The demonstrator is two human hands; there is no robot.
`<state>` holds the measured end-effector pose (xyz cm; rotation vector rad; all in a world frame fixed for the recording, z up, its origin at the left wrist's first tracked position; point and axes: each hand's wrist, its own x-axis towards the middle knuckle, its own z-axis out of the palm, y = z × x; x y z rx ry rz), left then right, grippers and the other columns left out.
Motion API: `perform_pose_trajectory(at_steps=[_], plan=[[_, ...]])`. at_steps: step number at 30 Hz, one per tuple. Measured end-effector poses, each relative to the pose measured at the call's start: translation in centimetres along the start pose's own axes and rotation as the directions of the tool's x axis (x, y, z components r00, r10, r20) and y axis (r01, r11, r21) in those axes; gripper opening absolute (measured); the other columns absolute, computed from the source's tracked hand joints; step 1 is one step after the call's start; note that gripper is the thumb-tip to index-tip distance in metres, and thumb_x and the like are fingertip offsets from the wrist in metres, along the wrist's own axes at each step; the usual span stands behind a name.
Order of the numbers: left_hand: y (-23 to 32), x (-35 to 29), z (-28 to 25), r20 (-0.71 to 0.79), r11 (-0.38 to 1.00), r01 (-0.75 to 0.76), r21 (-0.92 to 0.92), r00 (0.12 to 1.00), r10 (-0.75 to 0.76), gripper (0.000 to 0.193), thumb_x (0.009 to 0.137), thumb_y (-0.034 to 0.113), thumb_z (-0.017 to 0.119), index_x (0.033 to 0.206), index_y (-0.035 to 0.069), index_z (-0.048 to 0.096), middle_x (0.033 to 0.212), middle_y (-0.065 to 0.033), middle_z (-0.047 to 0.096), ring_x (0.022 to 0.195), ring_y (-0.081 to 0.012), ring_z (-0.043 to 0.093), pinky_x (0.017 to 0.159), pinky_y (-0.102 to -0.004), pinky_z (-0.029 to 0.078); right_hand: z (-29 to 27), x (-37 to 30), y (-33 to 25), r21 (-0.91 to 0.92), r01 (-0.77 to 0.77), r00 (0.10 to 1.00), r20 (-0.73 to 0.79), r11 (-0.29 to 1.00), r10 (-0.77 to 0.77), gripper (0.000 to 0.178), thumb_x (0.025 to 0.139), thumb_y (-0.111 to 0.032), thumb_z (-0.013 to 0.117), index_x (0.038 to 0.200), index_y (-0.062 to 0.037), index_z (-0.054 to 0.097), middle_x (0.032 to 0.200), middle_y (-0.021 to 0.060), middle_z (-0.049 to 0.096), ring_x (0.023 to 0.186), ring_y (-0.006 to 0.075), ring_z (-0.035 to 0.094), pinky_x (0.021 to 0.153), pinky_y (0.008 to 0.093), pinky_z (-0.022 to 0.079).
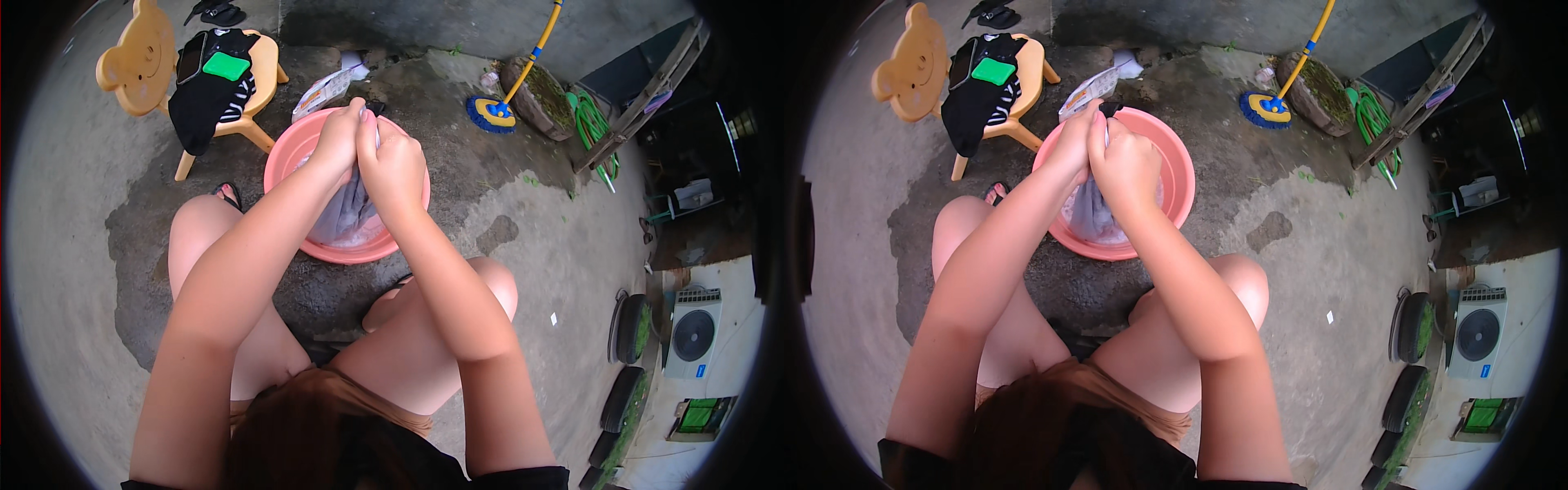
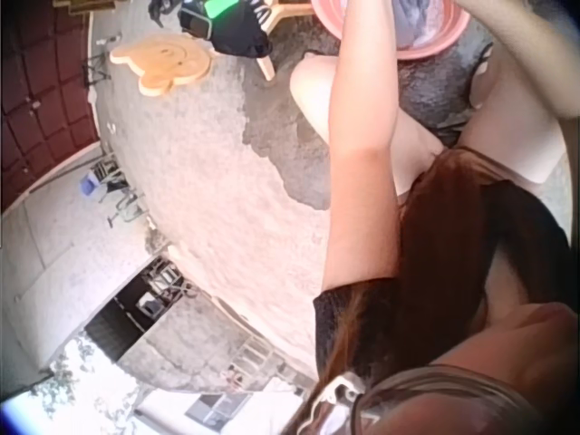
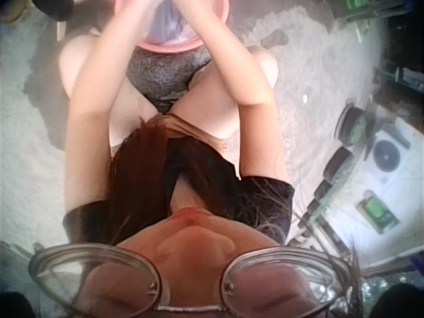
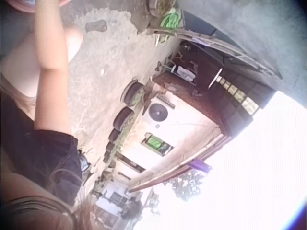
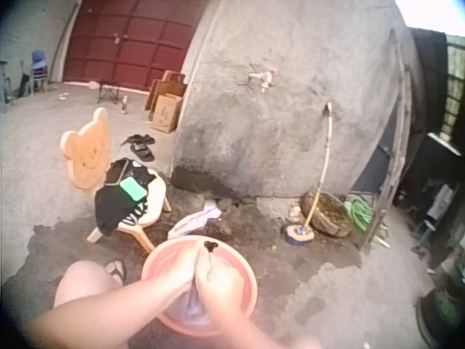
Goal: Scrubbing and wringing out laundry in a basin of soapy water.
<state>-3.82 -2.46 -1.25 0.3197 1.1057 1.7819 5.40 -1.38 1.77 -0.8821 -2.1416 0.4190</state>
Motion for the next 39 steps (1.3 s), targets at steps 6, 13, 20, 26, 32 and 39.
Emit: perform_pose_trajectory(at_steps=[6, 13, 20, 26, 32, 39], plan=[[-0.7, -2.8, 2.8, -0.017, 0.939, -0.013, 0.343, 1.000, 0.019, 0.040, 0.094, 0.031, 0.041, 0.089, -0.004, 0.061, 0.083, -0.0085, 0.062, 0.073, -0.0137, 0.055, 0.065, -0.0312, 0.043, -1.0, 2.7, 4.0, -0.027, -0.285, 0.958, 0.032, 0.958, 0.286, 0.052, 0.095, -0.043, 0.041, 0.075, -0.0014, 0.066, 0.063, 0.0236, 0.059, 0.065, 0.0412, 0.061, 0.060, 0.0452, 0.047], [0.7, -1.7, 1.2, -0.061, 0.996, -0.003, 0.092, 0.998, 0.009, 0.037, 0.094, 0.031, 0.041, 0.087, 0.000, 0.061, 0.079, -0.0056, 0.059, 0.072, -0.0130, 0.055, 0.066, -0.0307, 0.043, 0.0, 0.2, 0.6, 0.039, -0.049, 0.999, 0.006, 0.998, 0.048, 0.043, 0.092, -0.034, 0.049, 0.067, -0.0021, 0.066, 0.056, 0.0208, 0.059, 0.053, 0.0375, 0.061, 0.053, 0.0461, 0.049], [-0.4, -3.0, 2.6, -0.033, 0.977, 0.032, 0.209, 0.999, -0.026, 0.038, 0.094, 0.031, 0.042, 0.084, 0.000, 0.061, 0.076, -0.0062, 0.059, 0.071, -0.0139, 0.054, 0.066, -0.0313, 0.043, -0.2, 2.1, 3.5, -0.003, -0.239, 0.971, -0.023, 0.971, 0.239, 0.050, 0.094, -0.039, 0.043, 0.070, -0.0013, 0.066, 0.059, 0.0229, 0.059, 0.058, 0.0407, 0.061, 0.055, 0.0464, 0.048], [0.1, -1.7, 1.9, -0.081, 0.991, 0.003, 0.132, 0.997, 0.008, 0.041, 0.096, 0.034, 0.041, 0.091, -0.001, 0.061, 0.083, -0.0102, 0.062, 0.076, -0.0156, 0.056, 0.068, -0.0328, 0.044, -0.6, 0.4, 0.8, 0.038, -0.122, 0.990, 0.079, 0.992, 0.119, 0.046, 0.093, -0.035, 0.046, 0.070, -0.0004, 0.066, 0.059, 0.0237, 0.059, 0.058, 0.0409, 0.061, 0.057, 0.0470, 0.048], [-0.4, -2.7, 2.4, -0.021, 0.949, 0.065, 0.308, 0.998, -0.062, 0.037, 0.095, 0.033, 0.043, 0.098, 0.001, 0.062, 0.090, -0.0066, 0.062, 0.079, -0.0123, 0.056, 0.071, -0.0307, 0.044, -0.6, 2.4, 3.5, -0.045, -0.255, 0.967, -0.001, 0.966, 0.255, 0.052, 0.095, -0.041, 0.042, 0.075, 0.0007, 0.065, 0.066, 0.0263, 0.059, 0.066, 0.0427, 0.061, 0.062, 0.0462, 0.046], [0.2, -1.2, 1.9, -0.043, 0.996, -0.002, 0.085, 0.999, 0.006, 0.034, 0.092, 0.030, 0.044, 0.082, 0.001, 0.059, 0.071, -0.0053, 0.055, 0.068, -0.0133, 0.052, 0.064, -0.0335, 0.041, -0.6, 0.6, 0.9, 0.018, -0.144, 0.986, 0.082, 0.989, 0.142, 0.048, 0.094, -0.038, 0.045, 0.073, 0.0012, 0.063, 0.065, 0.0265, 0.057, 0.064, 0.0435, 0.059, 0.060, 0.0460, 0.045]])
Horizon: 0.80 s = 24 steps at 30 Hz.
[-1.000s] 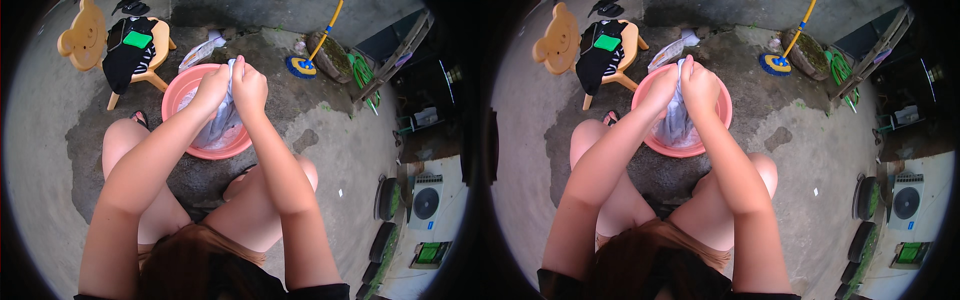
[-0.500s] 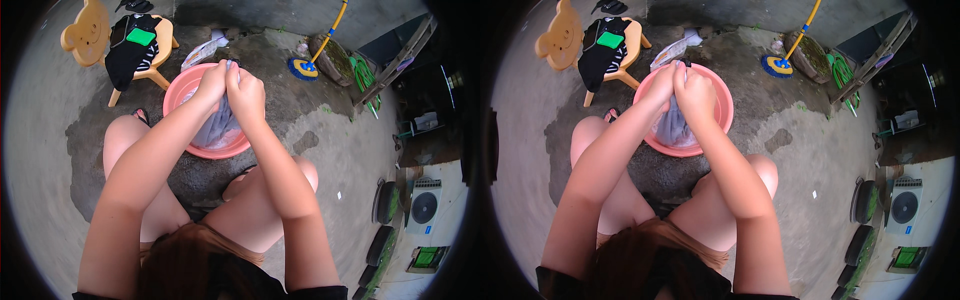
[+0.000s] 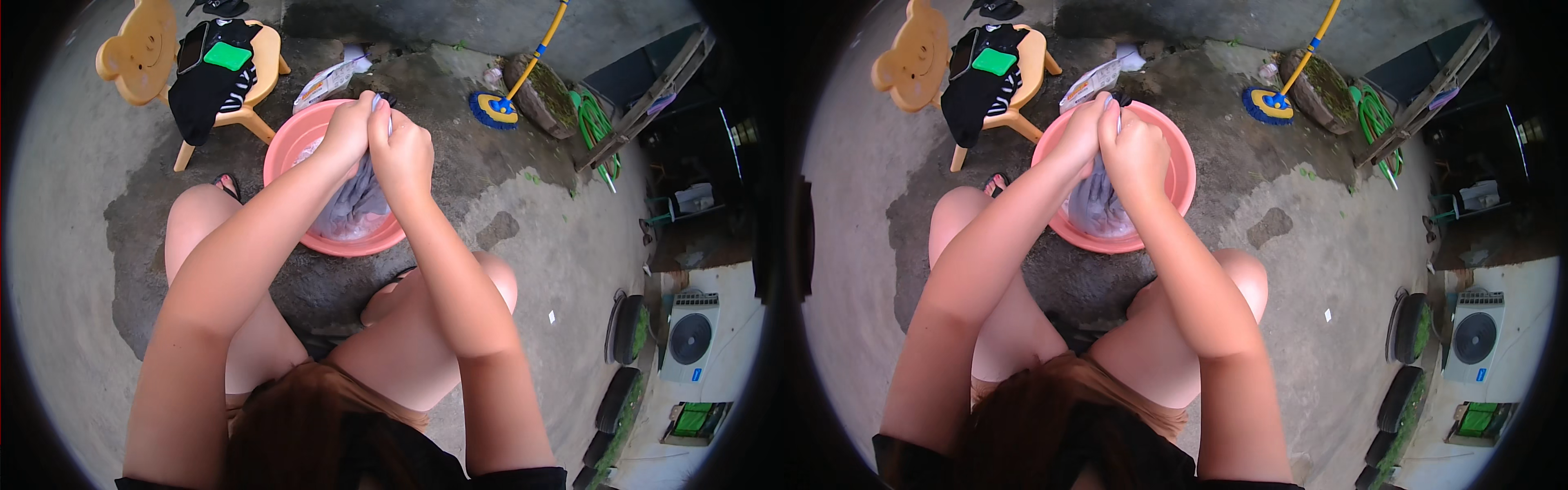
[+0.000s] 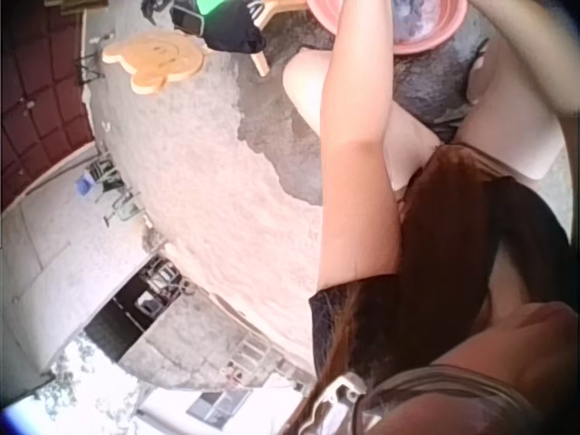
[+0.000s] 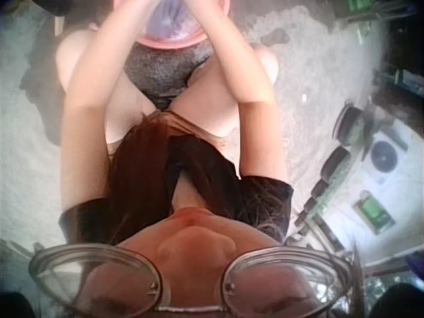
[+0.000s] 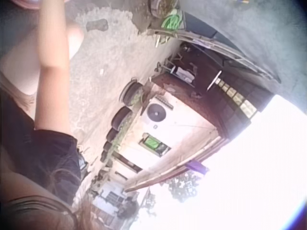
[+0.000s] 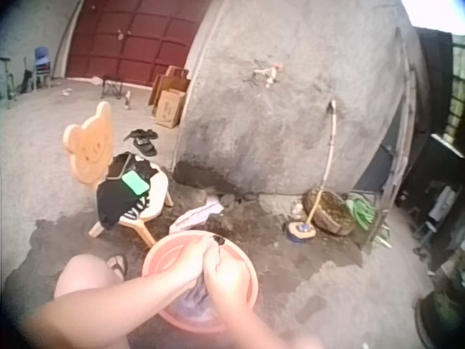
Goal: Scrubbing and wringing out laundry in a basin of soapy water.
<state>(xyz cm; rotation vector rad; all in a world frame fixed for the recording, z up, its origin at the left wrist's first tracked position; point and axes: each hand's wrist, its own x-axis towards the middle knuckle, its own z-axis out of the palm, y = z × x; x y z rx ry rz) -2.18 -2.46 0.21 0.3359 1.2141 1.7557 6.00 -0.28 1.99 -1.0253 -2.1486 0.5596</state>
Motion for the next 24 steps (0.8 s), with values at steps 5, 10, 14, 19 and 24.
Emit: perform_pose_trajectory(at_steps=[5, 10, 14, 19, 24], plan=[[0.6, -2.5, 1.0, 0.055, 0.955, -0.029, 0.294, 0.998, 0.014, 0.040, 0.094, 0.031, 0.041, 0.088, -0.002, 0.062, 0.078, -0.0056, 0.059, 0.072, -0.0127, 0.053, 0.067, -0.0314, 0.042, -0.9, 3.1, 3.1, 0.020, -0.064, 0.997, -0.030, 0.998, 0.064, 0.048, 0.094, -0.038, 0.047, 0.076, 0.0015, 0.067, 0.066, 0.0258, 0.061, 0.065, 0.0396, 0.063, 0.063, 0.0455, 0.049], [4.0, -1.2, -0.9, 0.255, 0.952, -0.136, 0.273, 0.965, 0.064, 0.039, 0.094, 0.034, 0.051, 0.107, 0.000, 0.064, 0.096, -0.0057, 0.067, 0.088, -0.0118, 0.061, 0.078, -0.0242, 0.046, -2.9, 4.5, 3.6, 0.420, -0.178, 0.984, 0.084, 0.890, 0.158, 0.050, 0.092, -0.041, 0.054, 0.073, 0.0049, 0.062, 0.057, 0.0071, 0.052, 0.058, 0.0138, 0.049, 0.058, 0.0324, 0.042], [6.3, -0.3, -2.5, 0.259, 0.922, -0.206, 0.329, 0.958, 0.122, 0.038, 0.088, 0.036, 0.060, 0.109, 0.004, 0.064, 0.104, -0.0038, 0.063, 0.101, -0.0115, 0.054, 0.090, -0.0254, 0.037, -6.0, 5.1, 3.9, 0.446, -0.306, 0.948, 0.224, 0.841, 0.226, 0.039, 0.085, -0.039, 0.064, 0.075, -0.0011, 0.063, 0.066, -0.0007, 0.055, 0.064, 0.0080, 0.047, 0.058, 0.0262, 0.037], [7.7, 0.7, -3.9, 0.306, 0.845, -0.303, 0.442, 0.936, 0.175, 0.032, 0.081, 0.031, 0.066, 0.100, 0.006, 0.063, 0.090, -0.0008, 0.059, 0.091, -0.0096, 0.053, 0.083, -0.0249, 0.038, -8.6, 5.9, 5.4, 0.685, -0.380, 0.925, 0.288, 0.621, 0.249, 0.022, 0.080, -0.020, 0.067, 0.095, -0.0055, 0.061, 0.075, -0.0021, 0.055, 0.065, 0.0071, 0.048, 0.057, 0.0211, 0.035], [8.6, 0.6, -3.9, 0.378, 0.407, -0.536, 0.739, 0.831, 0.408, 0.029, 0.079, 0.027, 0.071, 0.094, 0.005, 0.062, 0.075, 0.0021, 0.055, 0.070, -0.0076, 0.049, 0.064, -0.0234, 0.039, -9.0, 6.0, 7.3, 0.668, -0.319, 0.947, 0.253, 0.673, 0.198, 0.019, 0.083, -0.010, 0.059, 0.102, -0.0078, 0.059, 0.078, -0.0033, 0.054, 0.061, 0.0041, 0.044, 0.051, 0.0205, 0.031]])
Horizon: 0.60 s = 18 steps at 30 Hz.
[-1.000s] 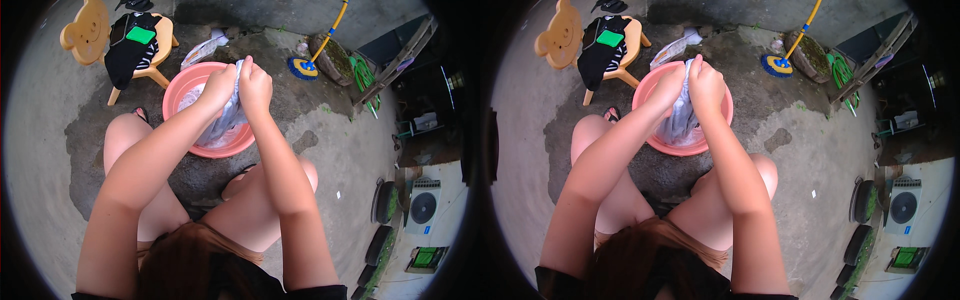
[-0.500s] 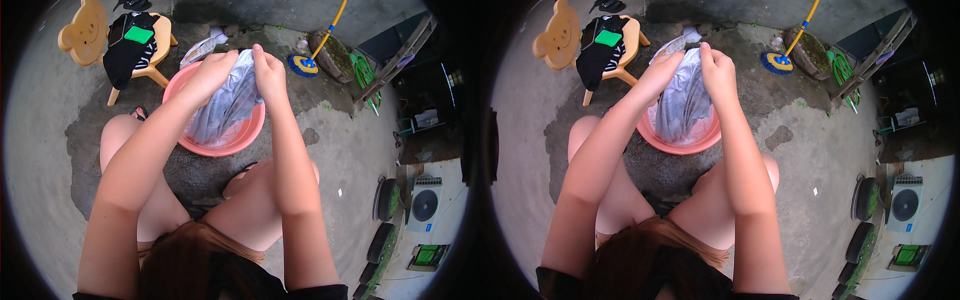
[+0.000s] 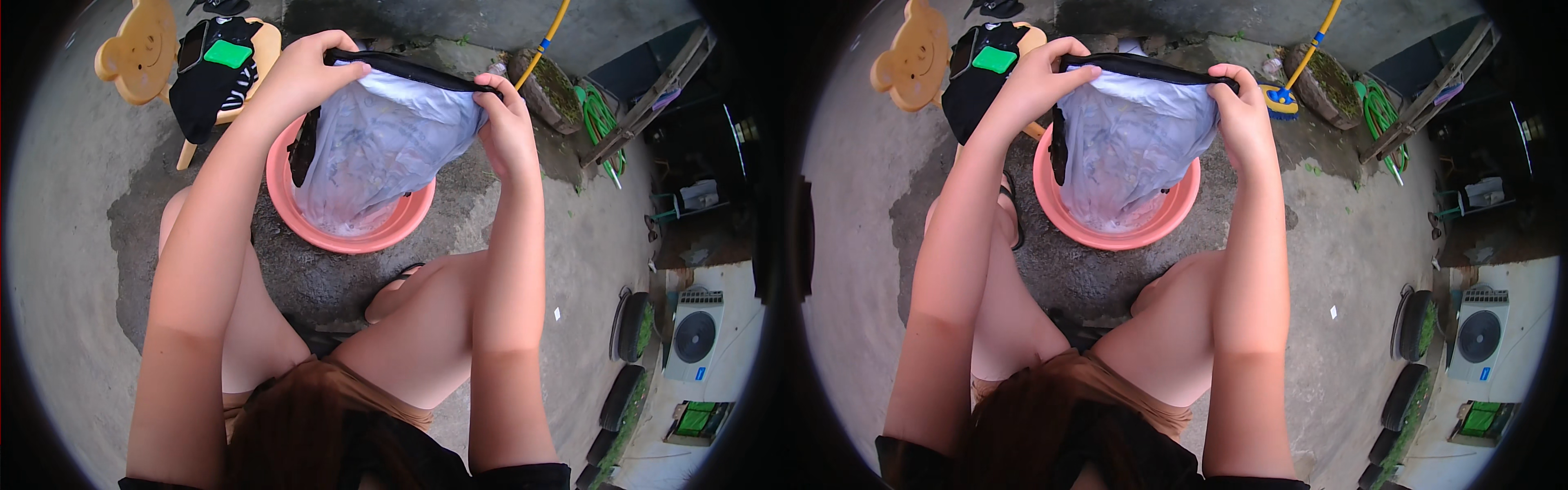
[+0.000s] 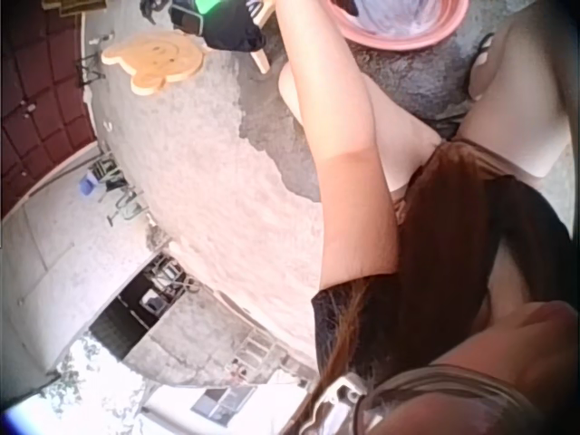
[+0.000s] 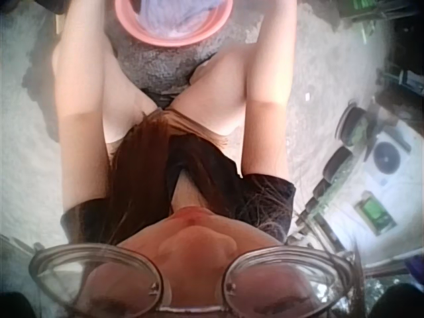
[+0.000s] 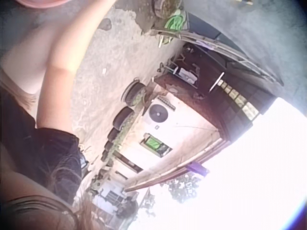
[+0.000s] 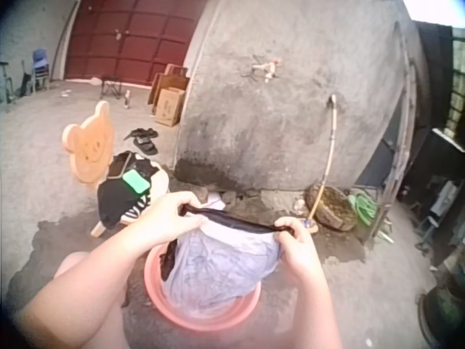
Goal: Scrubbing and wringing out laundry in a basin of soapy water.
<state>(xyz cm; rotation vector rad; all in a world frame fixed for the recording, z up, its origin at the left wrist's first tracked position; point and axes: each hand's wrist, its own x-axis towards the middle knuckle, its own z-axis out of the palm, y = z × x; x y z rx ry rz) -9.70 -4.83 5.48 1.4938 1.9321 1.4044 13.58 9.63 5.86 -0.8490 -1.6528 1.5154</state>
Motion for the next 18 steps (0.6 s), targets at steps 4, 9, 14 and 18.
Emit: perform_pose_trajectory(at_steps=[4, 9, 14, 18], plan=[[-0.7, 0.4, -0.3, -0.068, 0.981, -0.112, 0.160, 0.990, 0.124, 0.025, 0.080, 0.025, 0.072, 0.092, 0.005, 0.062, 0.070, 0.0038, 0.055, 0.064, -0.0040, 0.049, 0.059, -0.0221, 0.039, 1.2, -1.0, -0.8, -0.051, 0.066, 0.996, 0.060, 0.997, -0.063, 0.023, 0.086, -0.005, 0.054, 0.108, -0.0074, 0.060, 0.079, -0.0041, 0.054, 0.062, 0.0032, 0.043, 0.052, 0.0201, 0.032], [-1.2, 0.9, 1.1, -0.023, 0.996, -0.092, -0.017, 0.996, 0.092, 0.021, 0.080, 0.017, 0.073, 0.090, 0.004, 0.061, 0.074, 0.0046, 0.056, 0.064, -0.0030, 0.048, 0.059, -0.0200, 0.039, 2.4, -1.5, -0.7, -0.038, 0.032, 0.993, 0.114, 0.999, -0.028, 0.035, 0.082, -0.002, 0.056, 0.117, -0.0044, 0.058, 0.087, 0.0018, 0.060, 0.073, 0.0070, 0.053, 0.063, 0.0221, 0.043], [1.4, -0.3, 3.8, 0.100, 0.937, -0.155, -0.314, 0.976, 0.195, 0.019, 0.078, 0.010, 0.074, 0.090, 0.003, 0.061, 0.085, 0.0035, 0.060, 0.074, -0.0043, 0.052, 0.066, -0.0200, 0.042, 6.0, -2.4, 1.0, -0.416, 0.335, 0.921, 0.336, 0.845, -0.199, 0.056, 0.075, -0.015, 0.069, 0.126, -0.0012, 0.050, 0.099, 0.0073, 0.063, 0.096, 0.0172, 0.059, 0.086, 0.0288, 0.047], [2.1, -0.9, 4.2, 0.170, 0.965, -0.213, -0.153, 0.956, 0.238, 0.022, 0.076, 0.018, 0.075, 0.093, 0.008, 0.065, 0.101, -0.0018, 0.059, 0.096, -0.0116, 0.055, 0.083, -0.0277, 0.045, 7.2, -1.9, 1.9, -0.337, 0.209, 0.933, 0.351, 0.918, -0.083, 0.032, 0.081, -0.019, 0.065, 0.106, 0.0000, 0.061, 0.091, 0.0056, 0.065, 0.088, 0.0141, 0.061, 0.078, 0.0281, 0.048]])
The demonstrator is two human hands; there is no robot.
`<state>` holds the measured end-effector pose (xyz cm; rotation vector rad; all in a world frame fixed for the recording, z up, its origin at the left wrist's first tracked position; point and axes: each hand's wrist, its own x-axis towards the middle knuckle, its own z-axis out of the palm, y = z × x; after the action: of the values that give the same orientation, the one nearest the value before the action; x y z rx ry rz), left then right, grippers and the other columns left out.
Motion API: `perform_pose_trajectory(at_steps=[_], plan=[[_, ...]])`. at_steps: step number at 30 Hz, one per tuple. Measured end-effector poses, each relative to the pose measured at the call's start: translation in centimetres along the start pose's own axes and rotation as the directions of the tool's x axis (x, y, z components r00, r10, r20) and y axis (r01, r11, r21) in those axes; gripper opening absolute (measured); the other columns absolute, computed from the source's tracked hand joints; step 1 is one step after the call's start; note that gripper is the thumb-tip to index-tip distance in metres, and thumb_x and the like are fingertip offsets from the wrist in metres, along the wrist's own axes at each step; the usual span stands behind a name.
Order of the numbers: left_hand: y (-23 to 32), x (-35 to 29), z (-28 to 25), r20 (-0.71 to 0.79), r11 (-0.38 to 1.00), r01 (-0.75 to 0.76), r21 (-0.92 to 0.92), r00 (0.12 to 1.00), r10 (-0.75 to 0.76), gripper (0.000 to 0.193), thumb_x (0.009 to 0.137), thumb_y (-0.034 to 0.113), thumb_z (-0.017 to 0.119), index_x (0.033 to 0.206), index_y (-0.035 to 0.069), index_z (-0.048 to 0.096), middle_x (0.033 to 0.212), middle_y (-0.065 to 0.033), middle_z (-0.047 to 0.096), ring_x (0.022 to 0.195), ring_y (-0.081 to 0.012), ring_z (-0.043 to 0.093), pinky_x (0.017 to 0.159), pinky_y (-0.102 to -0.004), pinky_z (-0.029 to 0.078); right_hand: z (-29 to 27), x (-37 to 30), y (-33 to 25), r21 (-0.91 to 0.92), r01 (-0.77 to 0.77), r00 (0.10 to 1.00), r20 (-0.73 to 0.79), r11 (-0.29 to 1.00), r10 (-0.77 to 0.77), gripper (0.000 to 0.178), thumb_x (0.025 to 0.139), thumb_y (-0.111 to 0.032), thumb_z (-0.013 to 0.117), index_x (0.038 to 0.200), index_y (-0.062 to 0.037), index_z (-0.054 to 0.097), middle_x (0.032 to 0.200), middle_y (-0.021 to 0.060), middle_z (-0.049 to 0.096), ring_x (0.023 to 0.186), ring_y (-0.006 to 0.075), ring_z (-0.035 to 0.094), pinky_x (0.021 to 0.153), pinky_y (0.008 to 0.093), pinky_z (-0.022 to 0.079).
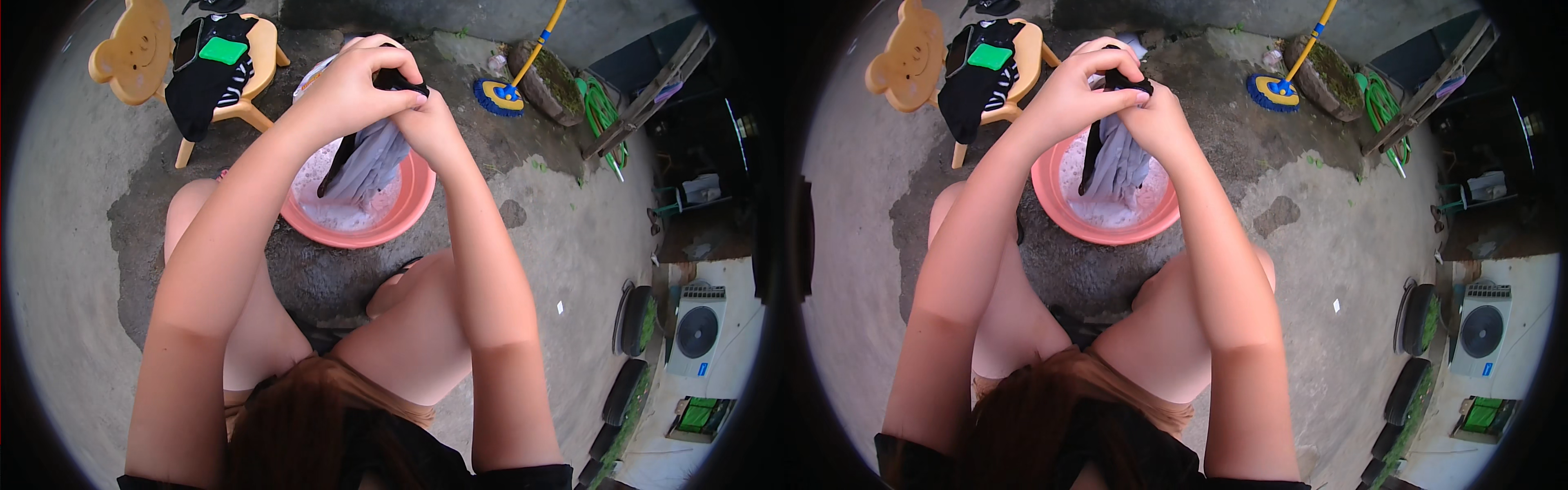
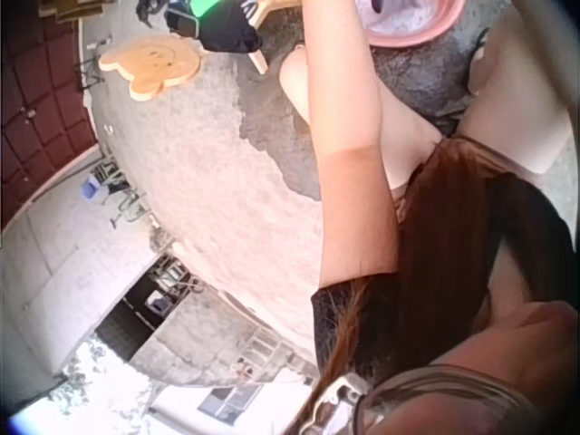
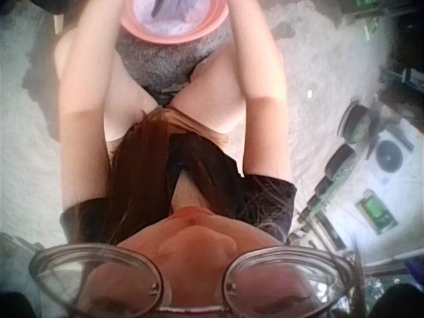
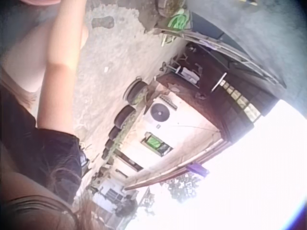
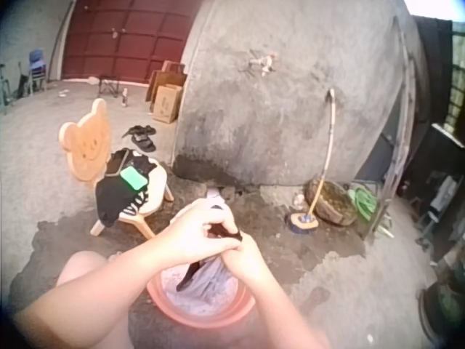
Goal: Scrubbing and wringing out laundry in a basin of soapy water.
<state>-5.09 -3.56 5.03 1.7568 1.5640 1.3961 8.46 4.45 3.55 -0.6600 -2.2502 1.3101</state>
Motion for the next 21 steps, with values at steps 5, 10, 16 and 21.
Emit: perform_pose_trajectory(at_steps=[5, 10, 16, 21], plan=[[-1.6, 0.0, -1.5, 0.044, 0.960, 0.187, -0.206, 0.982, -0.182, 0.085, 0.076, 0.034, 0.074, 0.145, 0.013, 0.030, 0.144, -0.0157, 0.035, 0.137, -0.0288, 0.031, 0.110, -0.0410, 0.028, -0.2, 0.9, -0.3, 0.332, -0.079, 0.965, -0.210, 0.940, 0.155, 0.027, 0.093, -0.028, 0.057, 0.094, -0.0019, 0.065, 0.079, 0.0036, 0.067, 0.072, 0.0094, 0.061, 0.063, 0.0258, 0.048], [-2.8, -0.3, 0.8, 0.471, 0.946, 0.298, 0.126, 0.821, -0.321, 0.062, 0.066, 0.036, 0.075, 0.116, 0.002, 0.059, 0.108, -0.0163, 0.062, 0.105, -0.0213, 0.058, 0.088, -0.0303, 0.045, -0.2, 0.5, -2.3, 0.709, 0.016, 0.988, -0.121, 0.705, 0.099, 0.036, 0.093, -0.036, 0.057, 0.091, -0.0003, 0.060, 0.080, 0.0128, 0.065, 0.071, 0.0236, 0.065, 0.071, 0.0362, 0.055], [-2.3, -1.4, 5.6, 0.188, 0.846, 0.486, -0.220, 0.872, -0.452, 0.036, 0.078, 0.032, 0.065, 0.095, 0.000, 0.064, 0.085, -0.0109, 0.066, 0.085, -0.0182, 0.064, 0.075, -0.0296, 0.047, 0.4, 1.4, -1.9, 0.887, -0.064, 0.970, -0.052, 0.457, 0.238, 0.041, 0.092, -0.042, 0.056, 0.076, -0.0047, 0.053, 0.059, 0.0067, 0.052, 0.045, 0.0152, 0.045, 0.045, 0.0303, 0.039], [-3.6, -1.5, 7.6, -0.060, 0.917, 0.346, -0.198, 0.930, -0.364, 0.039, 0.084, 0.035, 0.061, 0.089, -0.003, 0.064, 0.081, -0.0159, 0.067, 0.083, -0.0234, 0.067, 0.073, -0.0338, 0.048, -0.2, 1.5, -2.0, 0.886, -0.103, 0.975, 0.000, 0.452, 0.222, 0.045, 0.093, -0.047, 0.051, 0.070, -0.0092, 0.048, 0.051, 0.0017, 0.040, 0.038, 0.0106, 0.029, 0.043, 0.0289, 0.029]])
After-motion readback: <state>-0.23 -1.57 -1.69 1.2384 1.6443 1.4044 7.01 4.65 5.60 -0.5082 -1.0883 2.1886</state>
